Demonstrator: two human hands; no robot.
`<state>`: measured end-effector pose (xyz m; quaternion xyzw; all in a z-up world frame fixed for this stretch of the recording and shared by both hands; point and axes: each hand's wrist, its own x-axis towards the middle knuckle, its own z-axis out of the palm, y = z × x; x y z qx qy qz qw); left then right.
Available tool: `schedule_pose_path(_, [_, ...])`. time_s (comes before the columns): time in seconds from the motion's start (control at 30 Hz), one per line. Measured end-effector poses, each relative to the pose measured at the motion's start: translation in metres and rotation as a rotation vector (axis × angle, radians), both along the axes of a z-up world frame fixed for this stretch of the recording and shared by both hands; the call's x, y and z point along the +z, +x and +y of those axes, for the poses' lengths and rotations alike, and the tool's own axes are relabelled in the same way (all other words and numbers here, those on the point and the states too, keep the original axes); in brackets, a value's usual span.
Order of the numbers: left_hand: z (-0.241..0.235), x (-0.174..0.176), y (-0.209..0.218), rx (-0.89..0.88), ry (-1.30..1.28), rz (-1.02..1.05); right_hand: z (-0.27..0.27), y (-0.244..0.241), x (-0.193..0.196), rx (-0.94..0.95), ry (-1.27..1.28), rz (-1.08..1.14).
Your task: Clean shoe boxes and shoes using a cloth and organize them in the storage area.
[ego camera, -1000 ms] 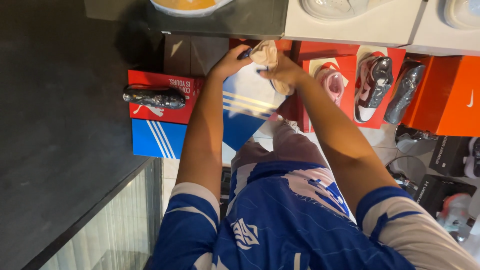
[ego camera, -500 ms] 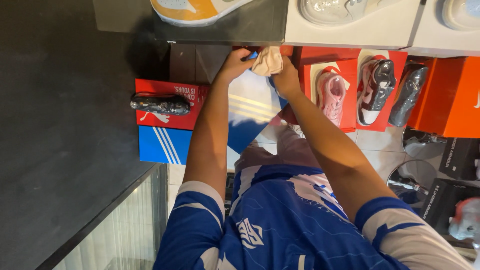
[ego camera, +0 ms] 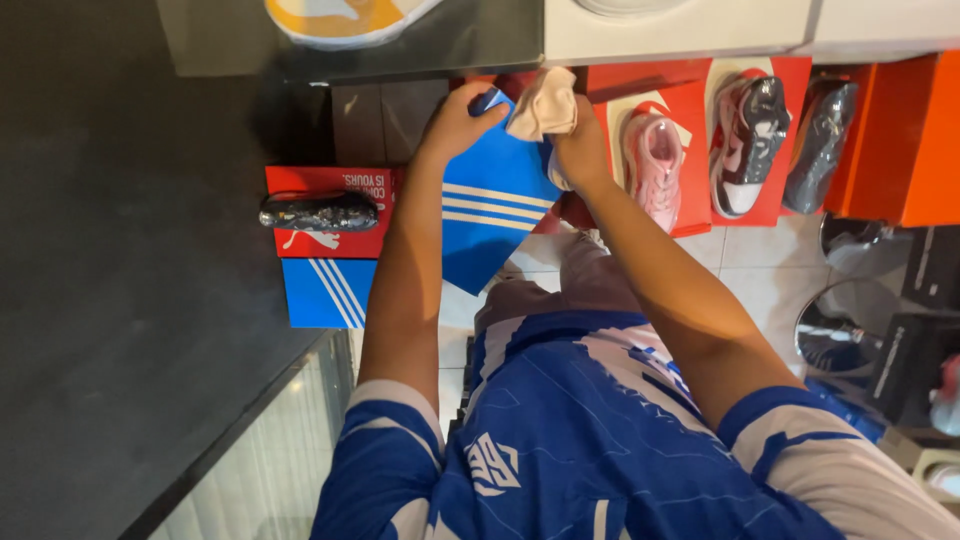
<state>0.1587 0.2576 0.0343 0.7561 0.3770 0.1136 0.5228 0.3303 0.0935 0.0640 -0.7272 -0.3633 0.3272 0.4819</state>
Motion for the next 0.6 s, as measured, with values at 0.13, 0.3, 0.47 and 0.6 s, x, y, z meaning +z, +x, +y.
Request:
schedule_pose_path(0.13, [-0.010,0.037,0.013,-0.069,0.042,-0.088,-0.043,-0.009,0.033,-0.033,0.206,-0.103])
schedule_pose_path(0.3, [0.002,-0.004,0.009,-0.020,0.134,0.158,-0.079,-0.020,0.030,-0.111,0.219,-0.171])
schedule_pose_path(0.47, [-0.005,-0.028,0.019,0.074,-0.027,0.292,-0.078,-0.028,0.012,-0.032,0.166,-0.072])
schedule_pose_path(0.6, [-0.009,-0.036,0.025,0.066,0.043,0.409,-0.064,-0.034,0.005,0.021,0.123,-0.175])
